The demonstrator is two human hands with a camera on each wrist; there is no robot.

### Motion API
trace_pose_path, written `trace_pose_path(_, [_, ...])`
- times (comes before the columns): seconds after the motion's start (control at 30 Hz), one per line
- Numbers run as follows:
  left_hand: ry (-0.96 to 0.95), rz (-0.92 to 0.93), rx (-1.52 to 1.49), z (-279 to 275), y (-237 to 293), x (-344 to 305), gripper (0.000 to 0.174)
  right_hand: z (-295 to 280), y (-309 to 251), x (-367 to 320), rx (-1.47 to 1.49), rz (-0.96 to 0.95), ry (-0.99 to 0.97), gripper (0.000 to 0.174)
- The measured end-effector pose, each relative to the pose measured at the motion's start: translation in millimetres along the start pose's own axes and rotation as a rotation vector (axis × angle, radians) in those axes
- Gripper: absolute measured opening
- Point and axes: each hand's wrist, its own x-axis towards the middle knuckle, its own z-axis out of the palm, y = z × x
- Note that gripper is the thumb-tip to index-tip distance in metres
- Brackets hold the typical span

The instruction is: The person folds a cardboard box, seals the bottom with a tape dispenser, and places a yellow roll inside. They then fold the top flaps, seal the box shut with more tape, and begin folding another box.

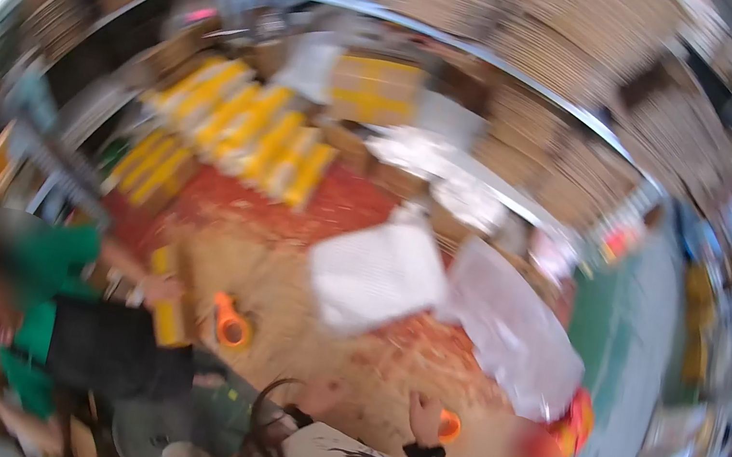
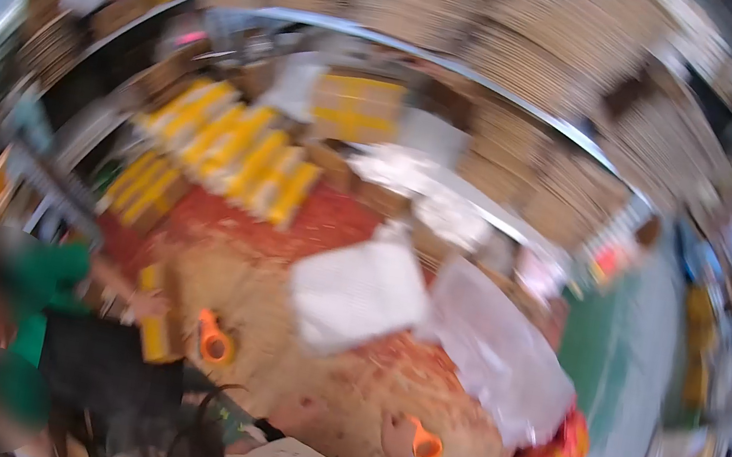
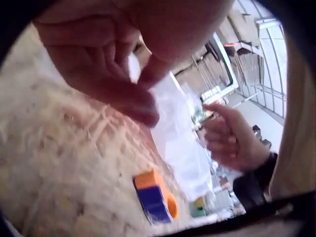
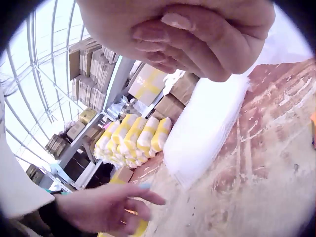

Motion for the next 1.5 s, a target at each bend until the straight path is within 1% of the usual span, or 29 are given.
trace_pose_path(0.03, [0.222, -0.261, 0.164, -29.0, 47.0, -1.7, 0.026, -17.9, -18.0, -3.5, 0.14, -0.041, 0.008, 0.05])
trace_pose_path(0.1, [0.28, 0.007, -0.09, -84.9, 21.0, 28.1, 0.027, -36.0, 22.6, -17.4, -0.04, 0.163, 0.084, 0.04])
trace_pose_path(0.13, [0.448, 0.153, -0.044, -111.0, 115.0, 10.0, 0.029, -50.2, 36.4, -38.0, 0.051, 0.192, 0.206, 0.036])
trace_pose_path(0.17, [0.478, 0.212, 0.059, -111.5, 155.7, 6.6, 0.031, -65.2, 47.4, -62.3, 0.145, 0.22, 0.342, 0.032])
trace_pose_path(0.2, [0.512, 0.279, 0.143, -102.1, 179.9, 11.5, 0.034, -87.3, 54.5, -91.7, 0.152, 0.337, 0.323, 0.029])
trace_pose_path(0.27, [0.225, 0.544, 0.074, -66.2, 200.5, 33.3, 0.038, -106.8, 76.3, -149.5, 0.136, 0.526, 0.3, 0.027])
trace_pose_path(0.33, [-0.008, 0.602, 0.029, -1.8, 238.7, 21.4, 0.038, -105.6, 108.7, -207.6, 0.071, 0.678, 0.28, 0.027])
trace_pose_path(0.4, [-0.2, 0.565, -0.114, 67.9, 272.1, -20.5, 0.032, -96.0, 124.8, -247.4, 0.039, 0.685, 0.391, 0.029])
trace_pose_path(0.43, [-0.302, 0.371, -0.308, 102.8, 283.2, -37.4, 0.017, -91.4, 130.9, -257.6, 0.112, 0.646, 0.512, 0.029])
trace_pose_path(0.47, [-0.347, 0.608, -0.019, 129.9, 275.6, -42.8, 0.016, -104.5, 122.8, -268.9, 0.13, 0.628, 0.557, 0.029])
trace_pose_path(0.5, [-0.465, 0.519, -0.124, 147.6, 306.3, -78.4, 0.017, -96.0, 141.7, -271.6, 0.108, 0.569, 0.647, 0.03])
trace_pose_path(0.53, [-0.569, 0.417, -0.225, 164.5, 336.6, -114.5, 0.02, -112.4, 138.8, -280.8, 0.192, 0.593, 0.575, 0.032])
trace_pose_path(0.57, [-0.704, 0.609, -0.315, 167.9, 378.1, -157.6, 0.021, -128.6, 133.1, -285.9, 0.22, 0.611, 0.549, 0.033])
trace_pose_path(0.6, [-0.825, 0.675, -0.416, 158.8, 392.5, -178.7, 0.024, -122.0, 132.6, -289.6, 0.277, 0.545, 0.644, 0.033])
trace_pose_path(0.63, [-0.871, 0.923, -0.324, 149.7, 410.1, -192.5, 0.028, -110.2, 152.4, -292.1, 0.232, 0.533, 0.652, 0.031])
trace_pose_path(0.7, [-1.114, 1.199, -0.676, 130.6, 441.5, -221.3, 0.035, -114.0, 164.0, -293.6, 0.325, 0.504, 0.602, 0.034])
trace_pose_path(0.73, [-1.225, 1.187, -0.796, 116.1, 455.0, -238.8, 0.037, -121.1, 156.5, -294.0, 0.477, 0.405, 0.615, 0.033])
trace_pose_path(0.87, [-1.334, 1.194, -1.1, 59.3, 462.0, -287.1, 0.038, -101.8, 218.6, -263.3, 0.382, 0.592, 0.308, 0.036])
trace_pose_path(0.9, [-1.266, 1.269, -1.054, 54.9, 451.9, -289.6, 0.042, -98.5, 233.3, -252.0, 0.23, 0.461, 0.208, 0.036])
trace_pose_path(0.97, [-1.111, 1.419, -0.952, 52.0, 434.2, -293.5, 0.047, -104.2, 236.9, -219.0, 0.248, 0.346, 0.039, 0.036])
trace_pose_path(1.03, [-0.857, 1.589, -0.875, 42.1, 427.2, -297.4, 0.046, -101.1, 220.1, -177.5, 0.28, 0.245, -0.117, 0.037])
trace_pose_path(1.13, [-0.767, 1.651, -0.527, 7.8, 417.1, -303.8, 0.041, -100.7, 189.8, -101.6, -0.043, 0.013, -0.317, 0.042])
trace_pose_path(1.2, [-0.754, 1.588, -0.305, -8.9, 408.4, -304.2, 0.039, -81.7, 151.1, -59.6, -0.095, -0.197, -0.218, 0.038])
trace_pose_path(1.27, [-0.637, 1.326, -0.403, -17.5, 392.4, -298.7, 0.035, -84.5, 106.8, -21.0, -0.195, -0.32, -0.359, 0.038])
trace_pose_path(1.3, [-0.579, 1.198, -0.448, -20.0, 383.3, -294.3, 0.032, -93.0, 67.3, -20.2, -0.157, -0.372, -0.282, 0.036])
trace_pose_path(1.37, [-0.307, 0.737, -0.452, -26.5, 365.0, -286.3, 0.025, -93.9, -0.3, -24.9, -0.083, -0.448, -0.196, 0.033])
trace_pose_path(1.4, [-0.114, 0.737, -0.16, -42.1, 362.8, -273.4, 0.016, -90.4, -16.8, -26.1, -0.054, -0.465, -0.191, 0.031])
trace_pose_path(1.47, [0.143, 0.617, -0.076, -74.8, 345.7, -232.5, 0.011, -66.2, -26.7, -28.3, 0.147, -0.471, -0.295, 0.029])
trace_pose_path(1.5, [0.238, 0.694, 0.105, -104.5, 345.4, -209.3, 0.012, -55.0, -26.7, -25.7, 0.251, -0.474, -0.35, 0.027])
